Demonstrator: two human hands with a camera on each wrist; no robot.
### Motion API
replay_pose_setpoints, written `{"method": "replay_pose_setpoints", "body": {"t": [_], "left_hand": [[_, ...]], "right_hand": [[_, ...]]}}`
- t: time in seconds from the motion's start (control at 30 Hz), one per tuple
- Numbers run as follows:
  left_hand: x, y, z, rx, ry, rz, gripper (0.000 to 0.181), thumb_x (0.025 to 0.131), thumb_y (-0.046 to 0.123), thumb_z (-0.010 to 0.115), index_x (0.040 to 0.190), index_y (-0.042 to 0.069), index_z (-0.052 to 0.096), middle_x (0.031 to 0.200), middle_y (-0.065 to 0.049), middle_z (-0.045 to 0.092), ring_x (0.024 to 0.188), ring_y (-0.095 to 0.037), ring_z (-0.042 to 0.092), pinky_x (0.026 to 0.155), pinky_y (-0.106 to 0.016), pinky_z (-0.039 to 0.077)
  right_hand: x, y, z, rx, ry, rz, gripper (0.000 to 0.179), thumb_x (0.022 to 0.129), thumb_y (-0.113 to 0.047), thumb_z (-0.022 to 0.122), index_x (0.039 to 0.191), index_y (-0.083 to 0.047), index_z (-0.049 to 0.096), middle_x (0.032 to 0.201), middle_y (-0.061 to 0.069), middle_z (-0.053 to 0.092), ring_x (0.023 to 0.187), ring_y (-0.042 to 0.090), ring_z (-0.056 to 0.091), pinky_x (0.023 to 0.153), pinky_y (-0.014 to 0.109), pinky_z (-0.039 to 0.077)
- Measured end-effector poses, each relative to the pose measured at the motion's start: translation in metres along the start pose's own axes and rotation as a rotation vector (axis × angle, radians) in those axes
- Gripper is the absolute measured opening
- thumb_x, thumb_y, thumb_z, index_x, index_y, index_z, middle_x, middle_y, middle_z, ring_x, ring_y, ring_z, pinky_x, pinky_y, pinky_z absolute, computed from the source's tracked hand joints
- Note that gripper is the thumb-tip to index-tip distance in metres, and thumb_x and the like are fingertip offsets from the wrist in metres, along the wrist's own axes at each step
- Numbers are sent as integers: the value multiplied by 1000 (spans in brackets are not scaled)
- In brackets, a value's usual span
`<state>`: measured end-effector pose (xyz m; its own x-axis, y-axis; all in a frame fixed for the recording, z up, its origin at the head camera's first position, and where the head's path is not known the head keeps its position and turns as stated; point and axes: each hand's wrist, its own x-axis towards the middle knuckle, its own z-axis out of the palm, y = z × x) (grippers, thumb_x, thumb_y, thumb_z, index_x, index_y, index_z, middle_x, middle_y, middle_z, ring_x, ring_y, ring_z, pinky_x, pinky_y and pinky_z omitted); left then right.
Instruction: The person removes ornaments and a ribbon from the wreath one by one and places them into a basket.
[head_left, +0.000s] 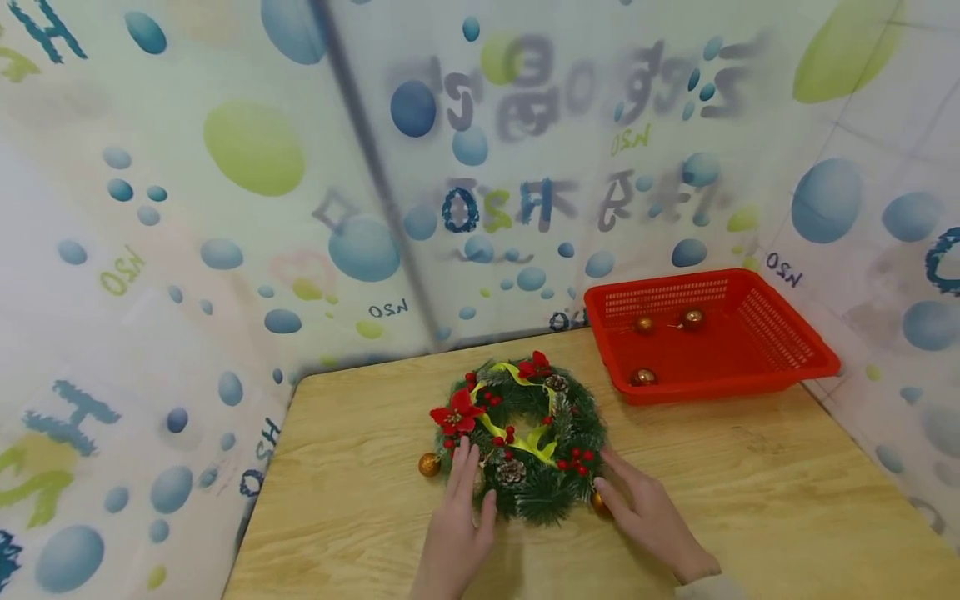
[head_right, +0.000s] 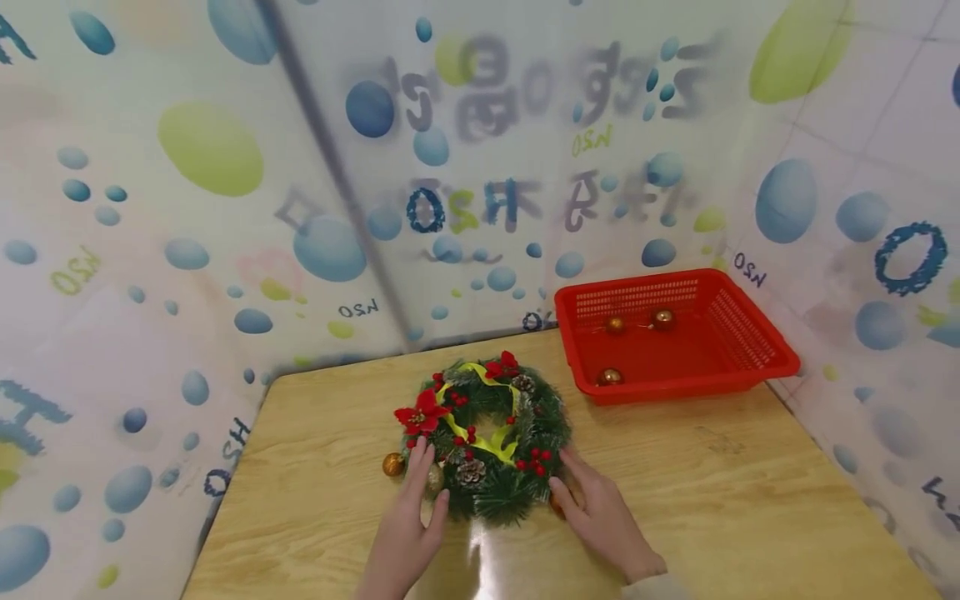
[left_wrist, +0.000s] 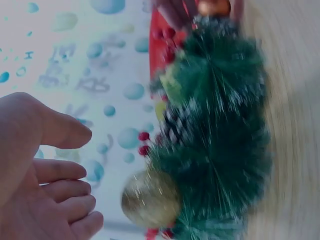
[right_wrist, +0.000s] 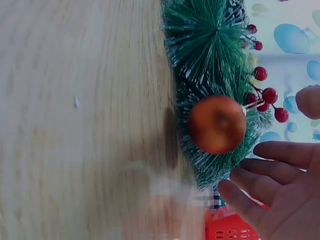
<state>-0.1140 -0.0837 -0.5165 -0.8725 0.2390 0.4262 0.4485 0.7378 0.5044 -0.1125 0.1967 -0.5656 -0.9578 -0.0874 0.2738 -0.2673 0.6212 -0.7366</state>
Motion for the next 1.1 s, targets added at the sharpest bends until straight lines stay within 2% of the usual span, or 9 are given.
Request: {"method": "replay_pose_setpoints", "body": {"t": [0.07, 0.13, 0.2, 0.3, 0.4, 0.53, 0.77, 0.87, 1.1], "left_hand": [[4, -8, -1, 8, -20, -35, 67, 96, 12, 69, 154, -1, 38, 162, -22, 34, 144, -41, 42, 85, -39, 61], [7, -16, 0, 5, -40, -64, 68, 96, 14, 69, 154, -3, 37, 162, -23, 32, 146, -43, 39, 100, -50, 54], [10, -23, 2, -27, -71, -104, 69, 97, 18, 68, 154, -4, 36, 163, -24, 30, 147, -44, 36, 108, -55, 44], [15, -35, 5, -82, -125, -155, 71, 100, 26, 65, 156, -4, 33, 165, -24, 26, 149, -45, 31, 113, -60, 36], [19, -44, 8, -103, -173, -190, 75, 101, 36, 62, 158, -1, 29, 167, -21, 22, 150, -45, 28, 114, -64, 33], [21, -51, 11, -104, -179, -214, 81, 100, 46, 61, 159, 2, 28, 168, -16, 19, 151, -44, 26, 113, -66, 33], [21, -54, 10, -91, -179, -253, 84, 98, 53, 59, 159, 3, 31, 168, -14, 21, 151, -44, 28, 112, -67, 36], [21, -55, 11, -84, -184, -250, 84, 98, 53, 60, 158, 2, 31, 168, -15, 22, 150, -45, 29, 111, -67, 37], [19, -58, 14, -56, -222, -256, 86, 96, 57, 60, 156, 0, 37, 166, -16, 29, 152, -43, 28, 113, -67, 35]], "right_hand": [[-2, -2, 2, -17, 23, -18, 51, 104, -25, 60, 143, 6, 52, 147, 25, 53, 131, 42, 56, 103, 59, 48], [-4, -4, 3, -40, 43, -35, 51, 102, -23, 62, 142, 7, 53, 146, 26, 53, 129, 42, 58, 102, 58, 49], [-5, -6, 4, -57, 62, -48, 50, 101, -21, 64, 142, 7, 54, 145, 25, 54, 129, 41, 59, 101, 58, 50], [-9, -9, 4, -79, 85, -76, 50, 100, -19, 65, 141, 8, 54, 145, 25, 55, 128, 39, 59, 99, 57, 51], [-14, -12, 6, -99, 109, -98, 50, 99, -18, 67, 140, 8, 55, 145, 24, 56, 128, 37, 59, 98, 55, 52], [-18, -15, 11, -133, 127, -113, 52, 96, -17, 70, 140, 7, 55, 145, 25, 55, 128, 38, 59, 98, 53, 51], [-15, -21, 21, -157, 22, -44, 55, 102, -29, 62, 145, 4, 51, 151, 25, 48, 133, 44, 54, 102, 56, 50], [-14, -18, 24, -168, 9, -30, 54, 103, -29, 60, 144, 6, 52, 150, 27, 48, 131, 45, 55, 102, 55, 51], [-14, -12, 26, -211, 12, -104, 53, 103, -26, 60, 140, 11, 53, 148, 31, 47, 131, 45, 55, 102, 53, 50]]}}
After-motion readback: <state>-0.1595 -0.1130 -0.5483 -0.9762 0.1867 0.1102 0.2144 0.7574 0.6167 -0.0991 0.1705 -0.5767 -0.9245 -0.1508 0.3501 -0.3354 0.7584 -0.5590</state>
